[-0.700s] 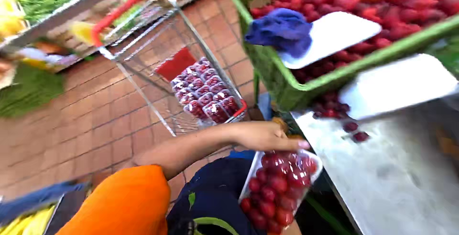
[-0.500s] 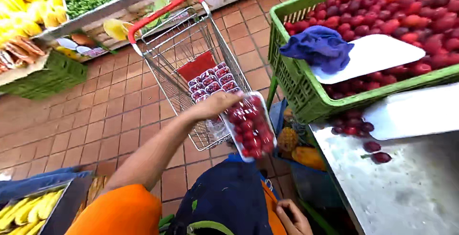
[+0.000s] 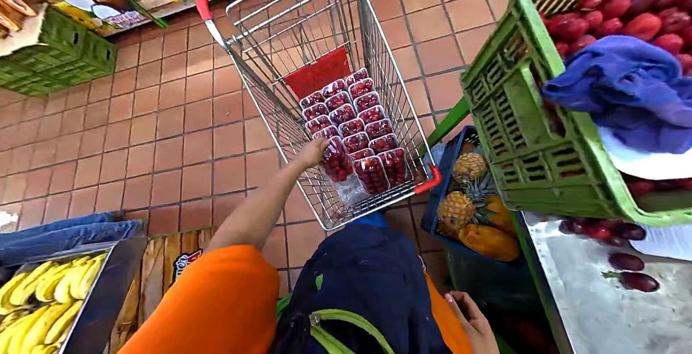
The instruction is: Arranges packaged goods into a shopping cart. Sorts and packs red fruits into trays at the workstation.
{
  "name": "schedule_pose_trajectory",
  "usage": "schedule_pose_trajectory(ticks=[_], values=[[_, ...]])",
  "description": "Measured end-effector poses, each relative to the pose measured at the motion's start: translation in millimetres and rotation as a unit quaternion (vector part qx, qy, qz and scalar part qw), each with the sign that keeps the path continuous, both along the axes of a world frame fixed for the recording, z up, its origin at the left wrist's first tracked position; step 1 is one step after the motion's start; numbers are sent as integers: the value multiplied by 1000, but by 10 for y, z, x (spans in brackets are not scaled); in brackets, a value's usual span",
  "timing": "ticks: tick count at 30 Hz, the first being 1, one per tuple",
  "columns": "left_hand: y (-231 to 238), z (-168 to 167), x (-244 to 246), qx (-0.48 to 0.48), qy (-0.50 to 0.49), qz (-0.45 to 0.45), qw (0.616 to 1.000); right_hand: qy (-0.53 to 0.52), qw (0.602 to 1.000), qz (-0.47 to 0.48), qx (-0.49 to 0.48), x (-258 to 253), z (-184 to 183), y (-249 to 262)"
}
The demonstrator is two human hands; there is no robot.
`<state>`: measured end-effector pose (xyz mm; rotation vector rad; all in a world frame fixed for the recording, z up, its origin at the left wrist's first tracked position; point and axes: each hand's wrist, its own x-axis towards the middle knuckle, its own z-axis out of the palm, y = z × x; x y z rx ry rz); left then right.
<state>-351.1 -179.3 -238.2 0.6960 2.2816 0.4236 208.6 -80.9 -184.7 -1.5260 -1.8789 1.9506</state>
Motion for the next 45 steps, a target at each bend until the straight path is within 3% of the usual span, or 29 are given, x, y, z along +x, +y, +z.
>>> schedule_pose_trajectory(ticks=[2, 5, 7, 11, 14, 21, 23, 26, 31, 36, 45], values=[[-8, -326, -79, -30, 32, 52, 998, -30, 1000, -1, -1, -57, 46, 30], [-101, -521, -353, -22, 27, 102, 994, -68, 998, -10, -6, -105, 102, 23], [-134, -480, -465, -6, 17, 88, 996, -89, 996, -18, -7, -149, 190, 25], [-67, -93, -453, -21, 45, 74, 996, -116, 992, -45, -15, -233, 325, -1], [-60, -122, -392, -55, 31, 48, 997, -115, 992, -58, -20, -272, 317, -38], [98, -1265, 7, -127, -55, 0, 990, -108, 993, -35, -27, -348, 172, -4], [120, -1453, 153, -148, -62, 28, 987, -124, 992, -7, -6, -341, 215, 61], [78, -1639, 194, -163, -40, 65, 984, -140, 989, -41, -3, -286, 285, 98], [54, -1644, 109, -181, -1, 71, 981, -146, 987, -67, -20, -190, 282, 59], [65, -1672, -13, -190, -33, 40, 981, -127, 986, -104, -23, -186, 222, -26], [134, -1799, 96, -79, 2, 128, 989, -149, 980, -129, -26, -197, 256, -4]])
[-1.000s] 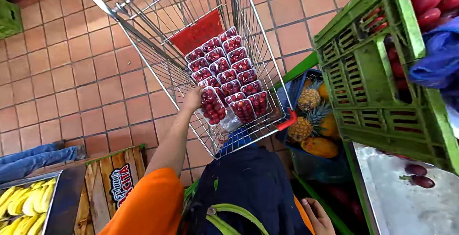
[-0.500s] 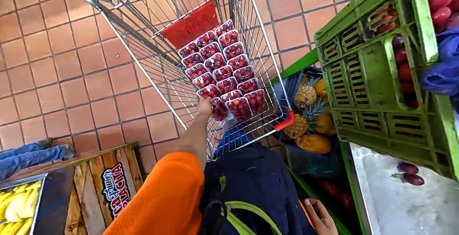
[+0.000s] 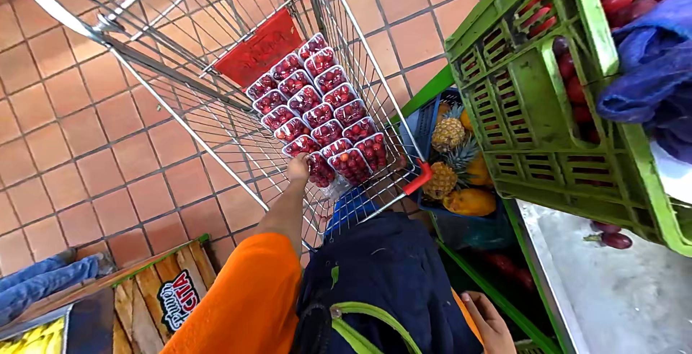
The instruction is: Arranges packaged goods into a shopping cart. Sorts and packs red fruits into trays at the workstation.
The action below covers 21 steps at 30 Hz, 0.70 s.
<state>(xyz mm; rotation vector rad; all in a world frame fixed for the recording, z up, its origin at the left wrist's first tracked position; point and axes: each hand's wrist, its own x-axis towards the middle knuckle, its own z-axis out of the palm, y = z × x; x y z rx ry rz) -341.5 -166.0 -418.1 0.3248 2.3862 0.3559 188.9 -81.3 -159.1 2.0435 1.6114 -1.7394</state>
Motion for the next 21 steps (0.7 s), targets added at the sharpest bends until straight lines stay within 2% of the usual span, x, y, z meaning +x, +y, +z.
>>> schedule_pose_trajectory(ticks=[3, 6, 8, 10, 12, 13, 15, 17, 18, 19, 21], values=[[41, 103, 76, 13, 51, 22, 998, -14, 1000, 9, 4, 73, -54, 12], [206, 402, 253, 29, 94, 41, 994, -18, 999, -4, 27, 206, -151, -59], [467, 704, 328, 149, 116, 50, 981, -19, 999, -18, 41, 293, -170, -109], [920, 1253, 425, 293, 131, 41, 946, -11, 997, -54, 51, 424, -177, -146], [1400, 2032, 636, 422, 180, -35, 888, 5, 991, -106, 76, 594, -200, -145], [1598, 2467, 810, 497, 215, -94, 836, 9, 987, -127, 96, 675, -200, -119], [1835, 3334, 1301, 639, 243, -210, 699, 8, 978, -134, 162, 841, -168, -29], [1962, 4184, 2169, 699, 195, -313, 613, 5, 951, -117, 287, 1078, -47, 94], [2027, 4428, 2576, 718, 128, -375, 572, -6, 922, -116, 369, 1247, 32, 146], [2122, 4485, 2907, 711, 63, -438, 546, -29, 884, -123, 449, 1460, 112, 200], [2438, 4254, 3553, 629, 28, -551, 548, -109, 803, -183, 557, 2029, 241, 240]])
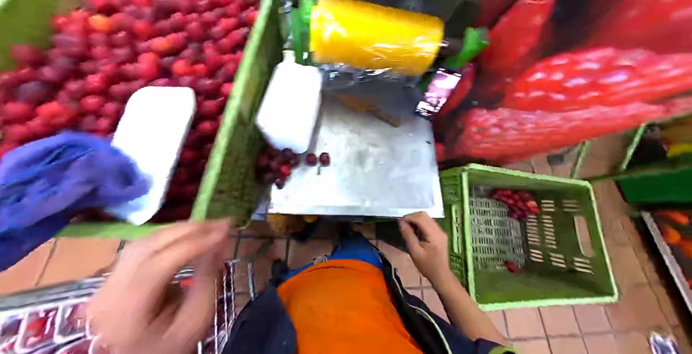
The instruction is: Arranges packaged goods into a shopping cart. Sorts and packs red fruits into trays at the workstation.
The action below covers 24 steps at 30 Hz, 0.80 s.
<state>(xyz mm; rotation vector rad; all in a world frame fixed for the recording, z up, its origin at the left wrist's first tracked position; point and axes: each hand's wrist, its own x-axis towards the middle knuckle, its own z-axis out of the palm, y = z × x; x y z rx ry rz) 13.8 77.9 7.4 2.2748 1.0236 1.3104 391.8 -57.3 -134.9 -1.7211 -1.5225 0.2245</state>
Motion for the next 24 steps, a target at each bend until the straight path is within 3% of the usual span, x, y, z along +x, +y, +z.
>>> schedule_pose_trajectory(ticks=[2, 5, 9, 14, 18, 22, 24], values=[[464, -367, 675, -54, 162, -4, 985, 8, 988, -149, 31, 712, -1, -79], [1116, -947, 1292, -137, 271, 45, 952, 115, 921, -365, -71, 1887, -481, -380], [1573, -1235, 1507, -122, 341, 90, 928, 166, 829, -448, -291, 2882, -1362, -962], [1694, -1040, 1551, -86, 354, 86, 927, 138, 737, -510, -422, 3338, -2110, -1530], [1691, -696, 1550, -92, 351, 90, 928, 134, 676, -583, -432, 3705, -2289, -1756], [1251, -108, 1947, 6, 335, 155, 929, 134, 643, -652, -379, 4039, -2327, -1841], [807, 107, 2384, 47, 351, 124, 927, 125, 638, -664, -370, 4147, -2357, -1793]])
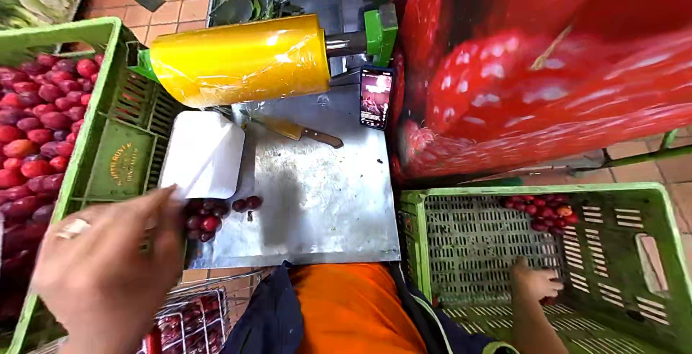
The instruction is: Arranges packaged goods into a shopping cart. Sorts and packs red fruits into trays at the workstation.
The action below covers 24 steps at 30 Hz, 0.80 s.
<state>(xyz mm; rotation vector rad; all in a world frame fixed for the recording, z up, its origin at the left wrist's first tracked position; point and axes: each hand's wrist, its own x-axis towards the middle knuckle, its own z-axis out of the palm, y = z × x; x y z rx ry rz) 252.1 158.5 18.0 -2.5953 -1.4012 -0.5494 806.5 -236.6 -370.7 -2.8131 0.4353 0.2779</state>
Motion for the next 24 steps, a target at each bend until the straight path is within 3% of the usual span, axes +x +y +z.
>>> schedule_pose_trajectory(ticks=[2, 6, 9, 12, 15, 18, 24], values=[[-458, -86, 460, -30, 39, -74, 996, 5, 1000, 13, -9, 87, 6, 42], [-854, -1075, 944, -222, 122, -180, 950, 5, 1000, 23, -9, 267, -78, 122], [-615, -1665, 1157, -348, 155, -180, 907, -6, 998, 37, 41, 323, -91, 129], [-46, -1940, 1741, -365, 145, -209, 896, -30, 995, 27, 86, 429, -151, 81], [459, -2034, 2422, -288, 170, -270, 903, -45, 994, 20, 96, 564, -194, 112], [843, -1912, 2879, -218, 203, -243, 923, -55, 993, 36, 97, 732, -201, 211], [876, -1435, 3175, -111, 133, -162, 971, -114, 987, 36, 103, 1219, -200, 349]])
